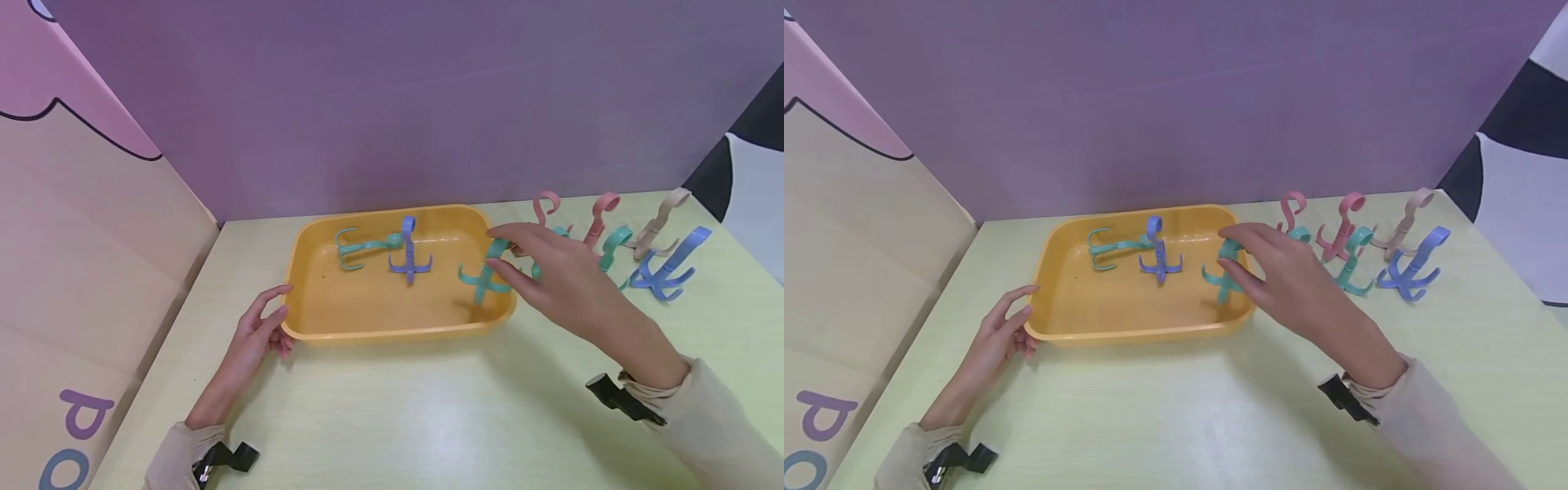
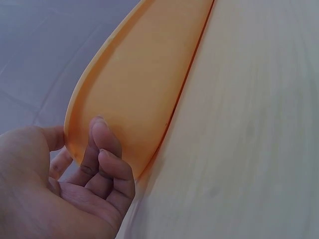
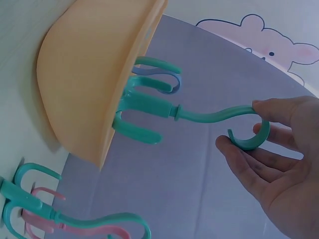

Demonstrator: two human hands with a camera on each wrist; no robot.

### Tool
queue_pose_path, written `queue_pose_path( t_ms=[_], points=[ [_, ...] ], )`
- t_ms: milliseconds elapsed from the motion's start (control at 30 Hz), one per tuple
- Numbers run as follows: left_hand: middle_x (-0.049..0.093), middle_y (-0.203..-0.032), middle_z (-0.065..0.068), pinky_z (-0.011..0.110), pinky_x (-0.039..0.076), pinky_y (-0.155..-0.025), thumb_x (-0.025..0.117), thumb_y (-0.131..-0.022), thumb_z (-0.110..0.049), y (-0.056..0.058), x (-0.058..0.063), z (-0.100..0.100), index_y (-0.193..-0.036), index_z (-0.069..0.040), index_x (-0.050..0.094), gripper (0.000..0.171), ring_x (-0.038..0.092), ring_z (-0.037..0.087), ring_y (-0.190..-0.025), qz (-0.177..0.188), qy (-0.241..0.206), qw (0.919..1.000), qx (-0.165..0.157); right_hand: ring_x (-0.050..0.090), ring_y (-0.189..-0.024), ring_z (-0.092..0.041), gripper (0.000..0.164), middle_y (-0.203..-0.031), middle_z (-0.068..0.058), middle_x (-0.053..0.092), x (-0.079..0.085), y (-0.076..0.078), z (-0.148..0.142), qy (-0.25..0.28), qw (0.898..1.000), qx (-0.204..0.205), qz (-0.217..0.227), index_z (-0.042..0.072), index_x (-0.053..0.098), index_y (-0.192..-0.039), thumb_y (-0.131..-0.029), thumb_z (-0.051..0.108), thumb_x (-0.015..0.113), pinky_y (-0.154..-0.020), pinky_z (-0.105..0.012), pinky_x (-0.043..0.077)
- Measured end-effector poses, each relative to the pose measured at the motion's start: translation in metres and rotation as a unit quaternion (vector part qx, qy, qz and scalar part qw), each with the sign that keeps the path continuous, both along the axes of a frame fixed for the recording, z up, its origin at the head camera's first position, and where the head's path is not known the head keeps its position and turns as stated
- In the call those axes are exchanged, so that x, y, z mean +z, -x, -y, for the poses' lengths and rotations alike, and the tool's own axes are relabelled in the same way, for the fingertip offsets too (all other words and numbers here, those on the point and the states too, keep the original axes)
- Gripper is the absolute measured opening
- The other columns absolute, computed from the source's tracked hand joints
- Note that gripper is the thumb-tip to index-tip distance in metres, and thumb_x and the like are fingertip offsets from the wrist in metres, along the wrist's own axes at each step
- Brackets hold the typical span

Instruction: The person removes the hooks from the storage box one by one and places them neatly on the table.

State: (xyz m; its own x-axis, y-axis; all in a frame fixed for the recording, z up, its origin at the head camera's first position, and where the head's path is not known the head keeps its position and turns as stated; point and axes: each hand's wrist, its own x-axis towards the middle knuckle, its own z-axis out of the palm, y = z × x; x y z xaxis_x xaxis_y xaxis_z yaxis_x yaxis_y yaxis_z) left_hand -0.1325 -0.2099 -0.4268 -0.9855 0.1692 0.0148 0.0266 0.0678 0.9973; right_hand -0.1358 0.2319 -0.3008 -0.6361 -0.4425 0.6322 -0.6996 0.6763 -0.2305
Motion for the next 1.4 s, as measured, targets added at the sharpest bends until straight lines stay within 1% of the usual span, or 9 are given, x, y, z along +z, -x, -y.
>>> queue_pose_path(
  t_ms=[100, 233, 300, 400, 500, 600, 900, 1133, 1400],
  points=[
    [0.065, -0.066, 0.006, 0.027, 0.053, -0.053, 0.050, -0.106, -0.028, 0.000, 0.000, 0.000, -0.147, -0.010, 0.040, 0.045, 0.059, 0.016, -0.054, 0.000, 0.000, 1.0000, 0.001, 0.068, -0.086, -0.016, 0.037, -0.112, -0.003, 0.070, 0.003, -0.005, -0.005, 0.006, 1.000, 0.002, -0.011, 0.008, 0.067, -0.121, -0.093, 0.032, 0.073, -0.066, -0.024, 0.050],
    [0.065, -0.066, 0.007, 0.027, 0.053, -0.053, 0.050, -0.106, -0.027, 0.000, 0.001, 0.000, -0.146, -0.010, 0.040, 0.045, 0.059, 0.016, -0.055, 0.000, 0.002, 1.0000, 0.003, 0.065, -0.081, -0.013, 0.056, -0.105, -0.003, 0.071, 0.005, -0.011, -0.010, 0.021, 0.999, 0.006, -0.034, 0.006, 0.068, -0.117, -0.099, 0.055, 0.050, -0.068, -0.019, 0.047],
    [0.065, -0.066, 0.008, 0.027, 0.053, -0.053, 0.050, -0.106, -0.027, -0.001, 0.001, 0.001, -0.146, -0.010, 0.040, 0.045, 0.059, 0.016, -0.055, 0.000, 0.002, 1.0000, 0.004, 0.063, -0.078, -0.012, 0.058, -0.102, -0.004, 0.071, 0.006, -0.014, -0.011, 0.027, 0.999, 0.005, -0.047, 0.005, 0.069, -0.115, -0.099, 0.057, 0.048, -0.068, -0.020, 0.047],
    [0.065, -0.067, 0.008, 0.027, 0.054, -0.053, 0.050, -0.106, -0.027, -0.001, 0.001, 0.001, -0.146, -0.010, 0.040, 0.045, 0.060, 0.016, -0.055, 0.002, 0.002, 1.0000, 0.003, 0.061, -0.076, -0.011, 0.057, -0.098, -0.003, 0.071, 0.010, -0.020, -0.014, 0.028, 0.998, 0.002, -0.064, 0.004, 0.069, -0.111, -0.100, 0.056, 0.048, -0.068, -0.018, 0.045],
    [0.065, -0.066, 0.007, 0.027, 0.054, -0.053, 0.050, -0.106, -0.027, -0.001, 0.001, 0.002, -0.146, -0.010, 0.040, 0.045, 0.060, 0.016, -0.055, 0.002, 0.002, 1.0000, 0.003, 0.063, -0.079, -0.011, 0.040, -0.100, -0.002, 0.071, 0.015, -0.025, -0.022, 0.005, 0.999, -0.015, -0.048, 0.006, 0.069, -0.113, -0.094, 0.041, 0.068, -0.070, -0.016, 0.045],
    [0.065, -0.066, 0.006, 0.027, 0.054, -0.053, 0.050, -0.106, -0.026, -0.002, 0.001, 0.003, -0.147, -0.010, 0.040, 0.044, 0.059, 0.016, -0.055, 0.000, 0.001, 1.0000, 0.002, 0.066, -0.079, -0.014, 0.038, -0.103, -0.002, 0.072, 0.016, -0.028, -0.031, -0.015, 0.999, -0.029, -0.030, 0.008, 0.069, -0.117, -0.083, 0.022, 0.080, -0.069, -0.019, 0.046],
    [0.065, -0.065, 0.005, 0.027, 0.053, -0.052, 0.049, -0.106, -0.026, -0.001, 0.001, 0.004, -0.147, -0.010, 0.040, 0.045, 0.059, 0.016, -0.054, 0.000, 0.000, 1.0000, 0.001, 0.065, -0.075, -0.018, 0.035, -0.099, -0.002, 0.073, 0.014, -0.031, -0.048, -0.031, 0.997, -0.055, -0.043, 0.009, 0.071, -0.115, -0.088, 0.030, 0.073, -0.065, -0.027, 0.046],
    [0.065, -0.066, 0.004, 0.027, 0.053, -0.053, 0.049, -0.107, -0.027, -0.001, 0.000, 0.005, -0.146, -0.011, 0.040, 0.044, 0.059, 0.016, -0.054, 0.001, 0.002, 1.0000, 0.000, 0.063, -0.073, -0.020, 0.038, -0.092, -0.006, 0.073, 0.014, -0.030, -0.060, -0.064, 0.994, -0.084, 0.023, 0.007, 0.070, -0.112, -0.077, 0.014, 0.084, -0.057, -0.020, 0.044],
    [0.065, -0.066, 0.004, 0.027, 0.053, -0.052, 0.049, -0.107, -0.027, -0.002, -0.001, 0.005, -0.147, -0.012, 0.040, 0.044, 0.059, 0.017, -0.054, 0.000, 0.003, 1.0000, -0.001, 0.070, -0.073, -0.018, 0.040, -0.087, 0.001, 0.073, 0.005, -0.017, -0.070, -0.109, 0.989, -0.056, 0.077, 0.008, 0.068, -0.106, -0.072, 0.009, 0.087, -0.059, -0.034, 0.055]
  ],
)
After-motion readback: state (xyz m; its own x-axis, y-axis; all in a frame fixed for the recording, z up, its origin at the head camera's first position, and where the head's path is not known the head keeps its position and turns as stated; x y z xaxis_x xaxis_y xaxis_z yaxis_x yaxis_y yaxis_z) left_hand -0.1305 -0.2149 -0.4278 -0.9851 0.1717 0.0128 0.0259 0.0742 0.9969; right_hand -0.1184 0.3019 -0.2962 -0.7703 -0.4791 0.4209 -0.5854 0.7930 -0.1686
